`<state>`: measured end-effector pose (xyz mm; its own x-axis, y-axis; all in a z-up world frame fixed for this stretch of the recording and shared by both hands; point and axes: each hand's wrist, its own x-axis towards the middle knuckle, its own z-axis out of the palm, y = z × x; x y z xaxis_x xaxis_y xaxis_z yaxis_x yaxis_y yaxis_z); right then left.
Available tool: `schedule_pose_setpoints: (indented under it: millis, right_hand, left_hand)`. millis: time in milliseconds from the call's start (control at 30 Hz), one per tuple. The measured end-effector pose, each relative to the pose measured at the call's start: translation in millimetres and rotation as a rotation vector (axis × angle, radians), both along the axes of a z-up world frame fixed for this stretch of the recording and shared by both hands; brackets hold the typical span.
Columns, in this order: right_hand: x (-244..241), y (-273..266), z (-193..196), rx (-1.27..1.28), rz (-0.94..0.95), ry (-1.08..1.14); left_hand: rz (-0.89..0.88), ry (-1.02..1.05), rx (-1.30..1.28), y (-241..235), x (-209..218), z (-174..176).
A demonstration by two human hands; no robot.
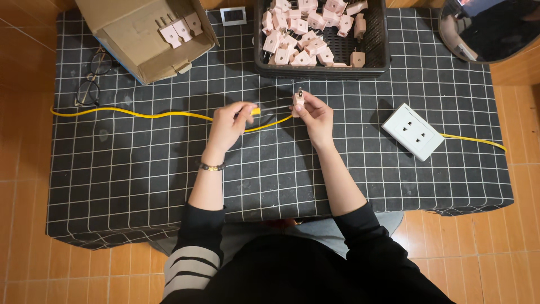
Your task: The person uses a screwdriver to tighten screws on a pink electrical plug attached to a yellow wire. They then insert the plug into a white socket to test the connection. Afterward, they disassemble the plug and begin working on another pink plug component.
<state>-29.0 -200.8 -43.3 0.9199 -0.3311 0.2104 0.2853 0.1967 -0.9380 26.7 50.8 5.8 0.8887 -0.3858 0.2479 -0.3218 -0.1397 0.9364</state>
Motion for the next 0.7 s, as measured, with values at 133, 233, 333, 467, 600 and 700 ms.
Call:
schedule_pose_setpoints:
  millis: [133,233,333,467,600,700]
  right_hand:
    - [2,0,-4,0.016,-0.001,0.005]
    - [3,-2,-5,0.014,-0.004,0.011]
    - [3,0,-1,0.035,0.007,0.009]
    - [2,4,4,0.022,-0.002,0.028]
    - [5,2,2,0.037,-0.005,0.031]
    - [1,2,5,0.018,0.002,0.036]
  left_hand:
    - [0.013,0.087,0.012,2,-2,8]
    - [-0.134,0.034,-0.022,5,-3,20]
    - [-0.14,0.066,-0.148,2,-3,8]
    - [-0.01,0.148,-0.044,-2,-5,4]
    - [-0.115,0.063,0.017,5,-2,30]
    - [-0.062,0.1,-0.067,1,-3,13]
